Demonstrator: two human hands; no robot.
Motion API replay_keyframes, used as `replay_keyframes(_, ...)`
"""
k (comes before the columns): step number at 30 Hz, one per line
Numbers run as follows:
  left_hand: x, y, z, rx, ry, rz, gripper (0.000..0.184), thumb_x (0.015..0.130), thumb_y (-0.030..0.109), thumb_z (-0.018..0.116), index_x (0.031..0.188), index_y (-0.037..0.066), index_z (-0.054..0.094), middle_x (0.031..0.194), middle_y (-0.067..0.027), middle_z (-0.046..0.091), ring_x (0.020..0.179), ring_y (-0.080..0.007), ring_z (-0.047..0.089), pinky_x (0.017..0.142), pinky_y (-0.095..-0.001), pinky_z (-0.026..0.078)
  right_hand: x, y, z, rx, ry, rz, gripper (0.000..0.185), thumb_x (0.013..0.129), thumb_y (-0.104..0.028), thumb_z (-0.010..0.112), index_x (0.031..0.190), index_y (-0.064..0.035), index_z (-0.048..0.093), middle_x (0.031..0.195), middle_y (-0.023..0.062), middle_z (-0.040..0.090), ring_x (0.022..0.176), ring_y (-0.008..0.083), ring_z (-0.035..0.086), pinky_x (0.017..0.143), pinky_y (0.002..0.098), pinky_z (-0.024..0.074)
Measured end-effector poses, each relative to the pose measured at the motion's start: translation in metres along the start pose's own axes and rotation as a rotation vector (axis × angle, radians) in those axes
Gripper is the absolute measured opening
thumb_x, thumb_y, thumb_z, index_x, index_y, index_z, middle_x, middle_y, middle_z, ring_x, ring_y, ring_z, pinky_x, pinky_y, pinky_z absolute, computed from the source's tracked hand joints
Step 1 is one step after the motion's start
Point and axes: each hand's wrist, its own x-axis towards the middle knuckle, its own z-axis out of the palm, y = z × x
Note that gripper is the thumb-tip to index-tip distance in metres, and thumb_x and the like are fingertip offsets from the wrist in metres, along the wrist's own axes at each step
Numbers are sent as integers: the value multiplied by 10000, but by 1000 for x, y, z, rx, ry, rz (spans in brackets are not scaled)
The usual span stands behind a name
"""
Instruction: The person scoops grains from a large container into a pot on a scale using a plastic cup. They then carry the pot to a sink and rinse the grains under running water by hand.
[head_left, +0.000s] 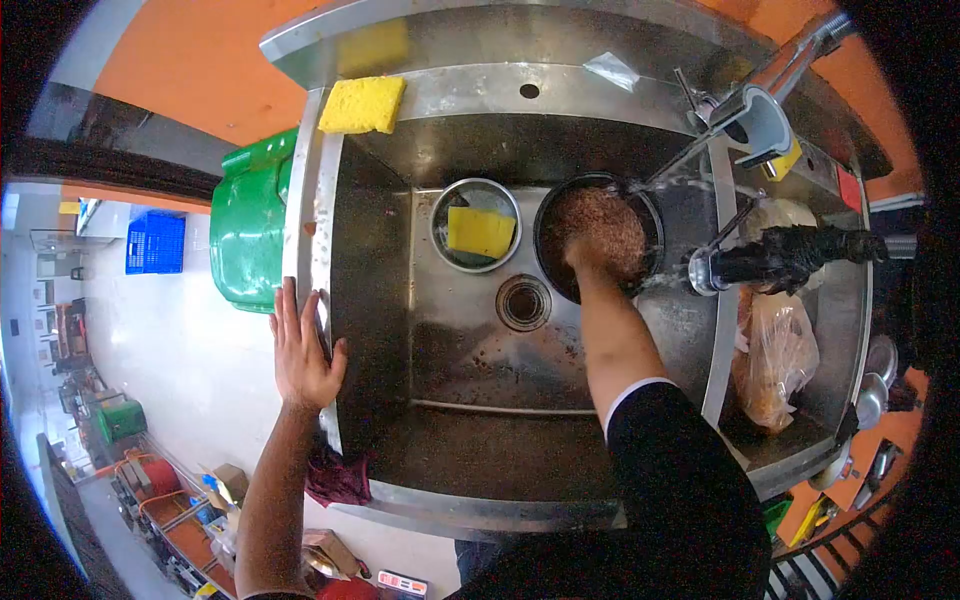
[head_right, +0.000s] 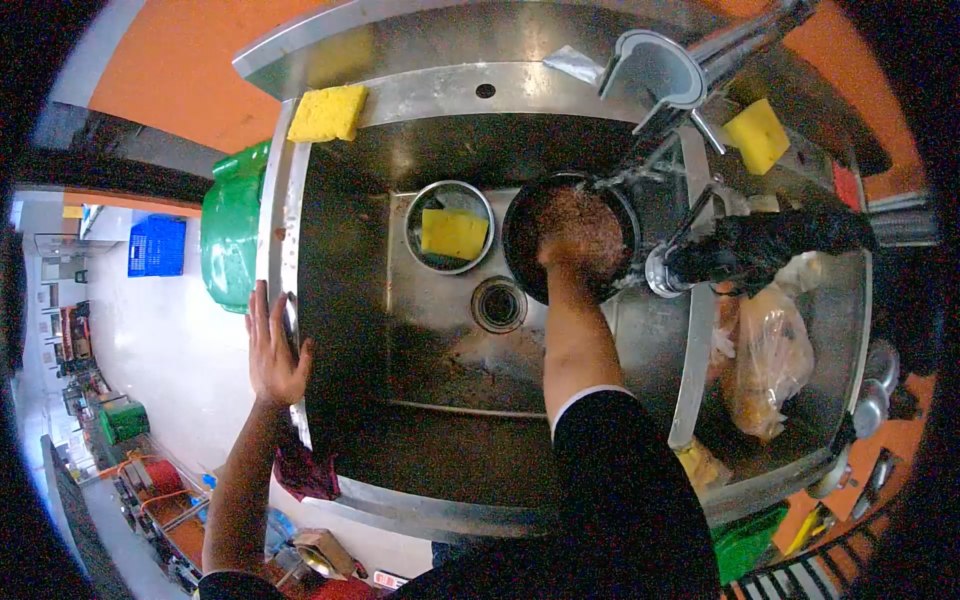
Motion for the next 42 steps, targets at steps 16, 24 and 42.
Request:
replay_keyframes(16,-2,-3,0,-21,17,-17,715,791,239,595,1438,105,320,1557,-211,139,1426,-437,151,1123,-598,176,10,45,-31,1269,-263,267,573,841,-409,658,1308,-120,493,1156,86,584,908,250,602,626,376,575)
replay_keyframes(24,-1,-3,0,-26,11,-18,703,802,245,581,1441,104,323,1558,-212,142,1427,-436,150,1119,-606,177,-56,-22,-81,68,241,-172,638,808,-302,654,1369,-100,427,1331,214,482,1171,395,538,1008,512,424)
replay_keyframes(42,-1,-1,-4,-4,-14,-46,732,766,250,597,1430,83,337,1554,-222,144,1428,-443,140,1120,-608,172,-50,18,-42,-150,-304,-36,629,918,-298,449,1488,-95,277,1561,230,123,1379,486,212,1120,526,239)
